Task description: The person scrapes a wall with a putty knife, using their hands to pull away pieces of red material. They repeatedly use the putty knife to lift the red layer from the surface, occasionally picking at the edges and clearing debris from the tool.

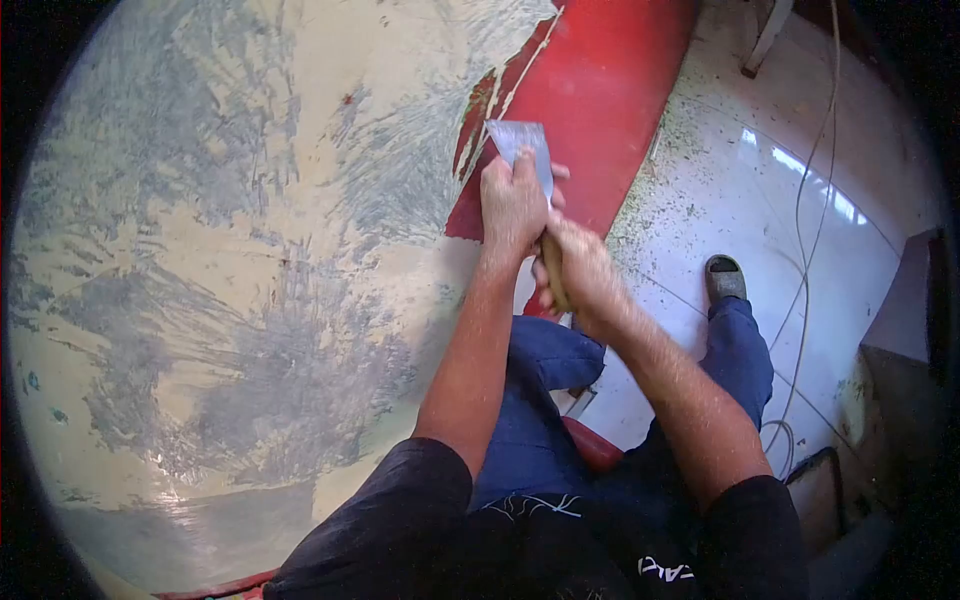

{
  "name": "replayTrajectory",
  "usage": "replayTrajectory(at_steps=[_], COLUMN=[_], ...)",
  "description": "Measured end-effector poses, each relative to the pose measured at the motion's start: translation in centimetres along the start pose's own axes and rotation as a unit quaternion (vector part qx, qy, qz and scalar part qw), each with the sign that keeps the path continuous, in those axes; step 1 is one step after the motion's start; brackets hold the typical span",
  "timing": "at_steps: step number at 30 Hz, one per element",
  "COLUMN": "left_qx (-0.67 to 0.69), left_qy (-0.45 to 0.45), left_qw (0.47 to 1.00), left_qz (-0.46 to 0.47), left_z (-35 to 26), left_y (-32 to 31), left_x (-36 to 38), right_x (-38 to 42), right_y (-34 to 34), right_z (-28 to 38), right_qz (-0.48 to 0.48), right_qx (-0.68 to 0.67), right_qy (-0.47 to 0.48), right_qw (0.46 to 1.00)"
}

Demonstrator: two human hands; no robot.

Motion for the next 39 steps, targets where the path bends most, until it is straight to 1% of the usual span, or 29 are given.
replayTrajectory(at_steps=[1,2,4,7,10,13,16,19,22,25,28,30,31,32,35,36,39], left_qx=[-0.039,-0.075,-0.089,-0.102,-0.122,-0.093,-0.072,-0.09,-0.064,0.027,0.142,0.169,0.187,0.206,0.175,0.102,0.021], left_qy=[0.004,0.0,0.017,0.035,0.05,0.059,0.062,0.061,0.045,0.093,0.092,0.103,0.108,0.117,0.077,0.023,-0.037], left_qw=[0.999,0.997,0.996,0.993,0.99,0.992,0.994,0.993,0.996,0.995,0.985,0.98,0.976,0.971,0.981,0.992,0.997], left_qz=[0.001,0.009,-0.018,-0.042,-0.057,-0.069,-0.052,-0.041,-0.03,-0.015,-0.018,-0.003,0.006,-0.025,-0.033,-0.069,-0.059], left_z=[0.3,0.9,2.1,2.8,3.2,4.3,4.8,4.4,4.8,6.3,7.3,7.8,7.8,7.9,7.6,6.6,6.1], left_y=[0.8,1.7,3.0,4.3,5.1,5.2,5.1,5.2,5.0,4.6,3.6,3.1,2.6,2.0,1.3,1.5,1.7], left_x=[1.1,1.6,2.9,4.3,4.8,4.2,3.9,3.5,2.9,2.9,2.7,2.6,2.5,2.7,2.7,2.9,3.2], right_x=[0.8,1.3,2.1,2.9,2.8,2.3,1.9,1.6,1.3,0.5,-1.0,-1.8,-1.3,-1.0,-2.1,-2.0,-2.1], right_y=[-0.6,-1.2,-1.9,-2.4,-2.6,-2.7,-2.8,-2.8,-2.8,-2.2,-1.7,-0.9,-0.6,-0.2,0.9,0.5,0.6], right_z=[-1.6,-2.7,-4.7,-6.7,-7.6,-7.9,-8.2,-7.9,-7.6,-7.6,-8.8,-9.2,-8.1,-7.6,-7.8,-7.2,-8.2], right_qz=[-0.011,-0.001,0.018,0.056,0.04,0.029,0.021,0.009,-0.003,-0.025,-0.055,-0.058,-0.052,-0.047,-0.014,0.002,0.009], right_qx=[-0.06,-0.081,-0.126,-0.123,-0.084,-0.059,-0.036,-0.017,0.016,0.072,0.114,0.122,0.119,0.117,0.112,0.127,0.072], right_qy=[-0.068,-0.078,-0.098,-0.122,-0.108,-0.11,-0.111,-0.094,-0.045,0.028,0.123,0.126,0.091,0.053,-0.008,0.041,0.024], right_qw=[0.996,0.994,0.987,0.983,0.99,0.992,0.993,0.995,0.999,0.997,0.984,0.983,0.987,0.991,0.994,0.991,0.997])
Point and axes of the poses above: each hand's wrist, its own x-axis away from the middle knuckle, its own y-axis out of the back of the hand, z = x × y, the point moved 5 cm from there along -x, towards the middle knuckle, and after that the axes turned 14 degrees about -z, right-handed, at the moved point
